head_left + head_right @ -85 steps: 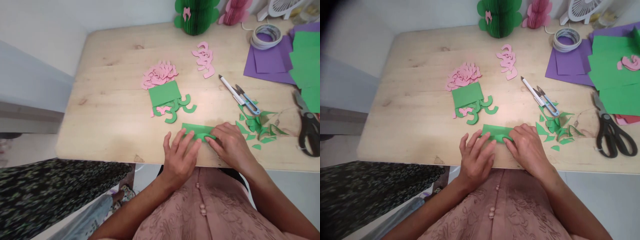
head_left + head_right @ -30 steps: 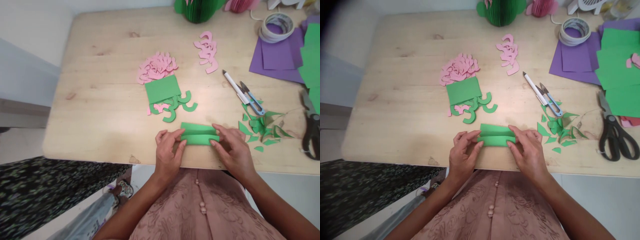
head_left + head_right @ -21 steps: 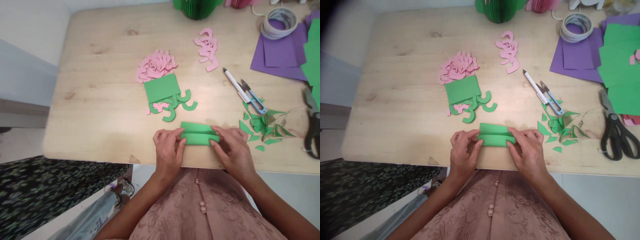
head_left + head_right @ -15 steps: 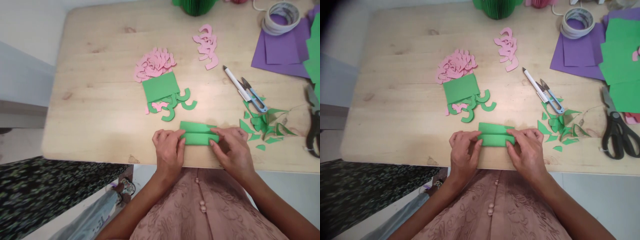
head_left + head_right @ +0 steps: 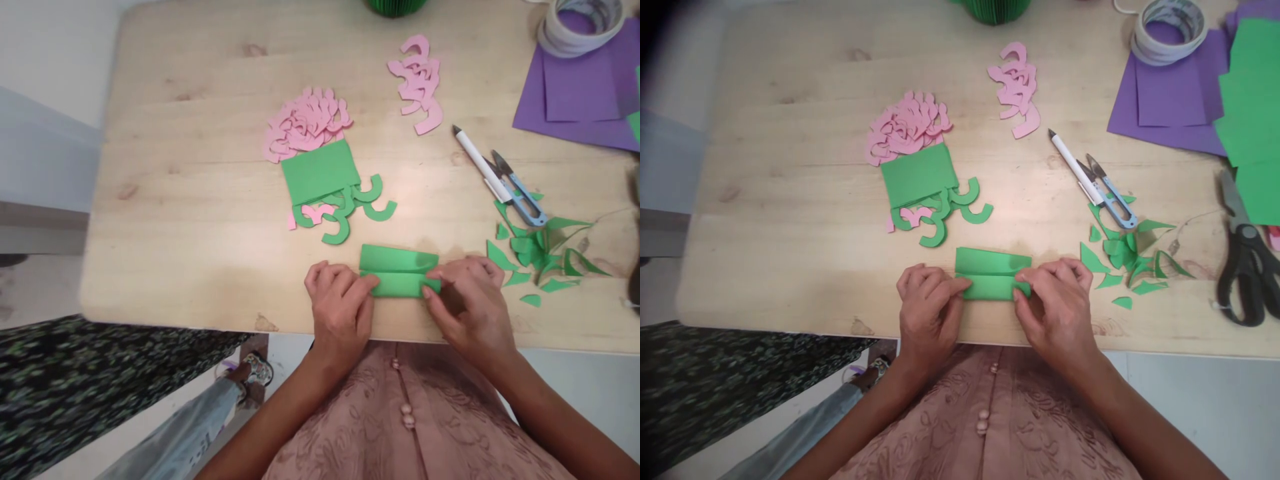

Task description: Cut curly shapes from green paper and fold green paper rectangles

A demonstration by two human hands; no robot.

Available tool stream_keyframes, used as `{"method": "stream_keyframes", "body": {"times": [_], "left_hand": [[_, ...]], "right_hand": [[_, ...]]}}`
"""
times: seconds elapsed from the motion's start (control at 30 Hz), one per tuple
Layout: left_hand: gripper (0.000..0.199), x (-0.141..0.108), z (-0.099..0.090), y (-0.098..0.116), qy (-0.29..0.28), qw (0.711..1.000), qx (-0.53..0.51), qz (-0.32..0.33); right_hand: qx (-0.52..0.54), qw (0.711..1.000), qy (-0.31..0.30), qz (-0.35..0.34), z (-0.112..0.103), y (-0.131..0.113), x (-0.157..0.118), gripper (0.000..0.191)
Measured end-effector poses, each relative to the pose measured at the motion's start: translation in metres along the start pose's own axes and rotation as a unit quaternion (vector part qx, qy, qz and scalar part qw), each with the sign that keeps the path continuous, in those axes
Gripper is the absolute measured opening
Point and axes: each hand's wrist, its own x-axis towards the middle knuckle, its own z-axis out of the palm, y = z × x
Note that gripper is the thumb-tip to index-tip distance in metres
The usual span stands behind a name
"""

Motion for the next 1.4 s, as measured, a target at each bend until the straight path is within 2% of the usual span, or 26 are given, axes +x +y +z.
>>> {"method": "stream_keyframes", "body": {"times": [0.23,1.4], "left_hand": [[0.019,-0.0009,-0.0012,-0.0006,0.002,1.0,-0.004,0.004],[0.02,0.0006,0.0043,0.003,0.014,0.999,0.05,0.004]], "right_hand": [[0.006,0.999,-0.04,-0.01,-0.0029,0.0012,-0.001,0.009],[-0.025,0.999,-0.007,-0.03,0.002,0.0041,-0.0022,0.008]]}}
